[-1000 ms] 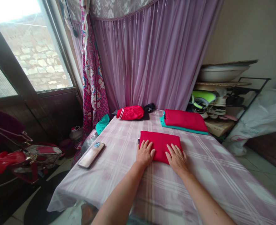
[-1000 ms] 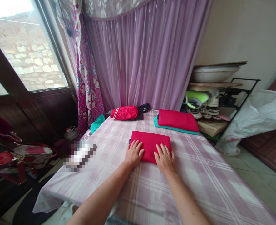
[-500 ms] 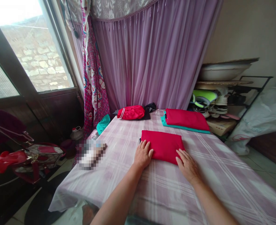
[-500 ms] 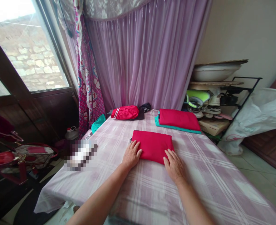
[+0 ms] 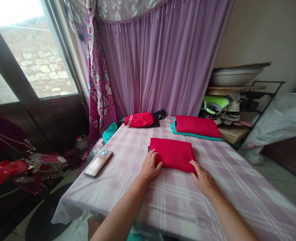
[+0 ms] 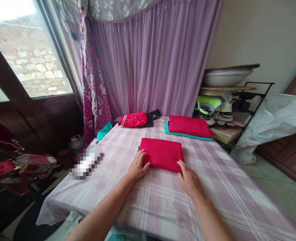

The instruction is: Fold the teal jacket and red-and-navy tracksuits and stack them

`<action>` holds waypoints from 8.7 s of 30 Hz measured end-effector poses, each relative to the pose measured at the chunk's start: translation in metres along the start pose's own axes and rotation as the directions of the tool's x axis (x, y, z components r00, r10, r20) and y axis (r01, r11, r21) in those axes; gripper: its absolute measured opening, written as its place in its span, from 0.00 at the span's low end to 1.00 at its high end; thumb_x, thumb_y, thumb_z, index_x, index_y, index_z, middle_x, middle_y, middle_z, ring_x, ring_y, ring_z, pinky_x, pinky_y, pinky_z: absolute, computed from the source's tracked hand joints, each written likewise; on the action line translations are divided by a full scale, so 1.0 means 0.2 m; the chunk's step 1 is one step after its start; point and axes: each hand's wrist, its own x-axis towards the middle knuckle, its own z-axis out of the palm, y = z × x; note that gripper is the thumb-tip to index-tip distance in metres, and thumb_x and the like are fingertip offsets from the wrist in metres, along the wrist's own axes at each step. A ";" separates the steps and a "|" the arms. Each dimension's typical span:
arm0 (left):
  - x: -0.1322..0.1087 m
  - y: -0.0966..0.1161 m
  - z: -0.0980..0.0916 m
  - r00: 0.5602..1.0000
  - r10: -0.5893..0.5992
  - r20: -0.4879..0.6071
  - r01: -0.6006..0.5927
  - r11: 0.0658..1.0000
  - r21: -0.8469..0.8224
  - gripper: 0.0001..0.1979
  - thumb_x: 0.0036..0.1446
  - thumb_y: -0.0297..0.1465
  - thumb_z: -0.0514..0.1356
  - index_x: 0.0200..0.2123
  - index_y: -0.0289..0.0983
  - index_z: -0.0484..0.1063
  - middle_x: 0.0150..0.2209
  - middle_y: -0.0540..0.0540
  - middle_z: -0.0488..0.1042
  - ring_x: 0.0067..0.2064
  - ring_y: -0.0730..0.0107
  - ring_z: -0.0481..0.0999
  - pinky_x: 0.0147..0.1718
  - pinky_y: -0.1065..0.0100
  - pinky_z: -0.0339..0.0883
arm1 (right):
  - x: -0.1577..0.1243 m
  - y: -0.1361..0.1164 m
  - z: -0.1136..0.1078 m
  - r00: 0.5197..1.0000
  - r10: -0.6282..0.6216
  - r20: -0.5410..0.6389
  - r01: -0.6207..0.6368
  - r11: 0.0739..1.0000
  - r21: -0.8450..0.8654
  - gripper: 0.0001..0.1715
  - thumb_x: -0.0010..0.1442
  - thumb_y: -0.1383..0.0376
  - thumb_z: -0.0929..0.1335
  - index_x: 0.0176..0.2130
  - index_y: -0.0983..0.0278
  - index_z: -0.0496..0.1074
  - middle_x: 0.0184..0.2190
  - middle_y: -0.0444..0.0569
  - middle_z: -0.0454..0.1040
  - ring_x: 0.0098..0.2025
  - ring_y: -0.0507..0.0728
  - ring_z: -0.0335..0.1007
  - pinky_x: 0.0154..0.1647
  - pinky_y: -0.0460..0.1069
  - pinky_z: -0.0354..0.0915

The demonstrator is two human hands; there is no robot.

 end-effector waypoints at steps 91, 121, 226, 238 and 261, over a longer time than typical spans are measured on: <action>-0.16 0.09 -0.29 0.956 0.112 0.271 -0.183 0.950 0.254 0.06 0.60 0.31 0.55 0.39 0.40 0.71 0.40 0.44 0.76 0.43 0.63 0.75 0.44 0.63 0.69 | -0.10 -0.15 -0.21 0.985 0.170 0.011 -0.171 0.985 0.038 0.19 0.50 0.71 0.61 0.36 0.59 0.77 0.47 0.48 0.80 0.48 0.58 0.76 0.51 0.52 0.71; -0.13 0.05 -0.34 0.876 0.278 0.394 -0.393 0.885 0.250 0.20 0.62 0.23 0.52 0.53 0.43 0.75 0.46 0.44 0.79 0.47 0.62 0.76 0.49 0.59 0.68 | -0.09 -0.12 -0.30 0.995 -0.021 0.100 0.023 1.000 -0.021 0.26 0.56 0.75 0.59 0.44 0.59 0.79 0.46 0.49 0.81 0.48 0.58 0.77 0.53 0.55 0.71; 1.28 -0.69 0.22 0.980 -0.175 -0.090 0.193 0.949 0.248 0.20 0.60 0.34 0.57 0.55 0.37 0.70 0.56 0.37 0.74 0.56 0.54 0.73 0.56 0.54 0.66 | 1.17 0.45 -0.07 0.990 0.138 -0.037 -0.142 0.929 -0.343 0.27 0.70 0.56 0.56 0.60 0.62 0.69 0.62 0.57 0.68 0.65 0.64 0.59 0.66 0.65 0.52; 1.44 -1.08 -0.21 0.938 -0.327 0.114 0.133 0.645 0.753 0.26 0.58 0.34 0.56 0.60 0.39 0.66 0.61 0.36 0.70 0.60 0.46 0.69 0.58 0.49 0.57 | 0.51 0.34 0.10 1.000 -0.028 -0.008 0.026 0.977 -0.212 0.18 0.68 0.62 0.61 0.43 0.60 0.79 0.48 0.51 0.80 0.52 0.60 0.73 0.53 0.57 0.67; 0.78 -0.11 0.01 0.960 -0.058 0.275 -0.033 0.949 0.315 0.15 0.66 0.35 0.48 0.39 0.44 0.75 0.32 0.45 0.78 0.38 0.59 0.78 0.43 0.61 0.68 | 0.56 0.27 0.09 0.981 0.168 0.102 -0.136 0.954 -0.266 0.19 0.64 0.67 0.61 0.39 0.61 0.80 0.46 0.53 0.81 0.48 0.60 0.76 0.52 0.54 0.64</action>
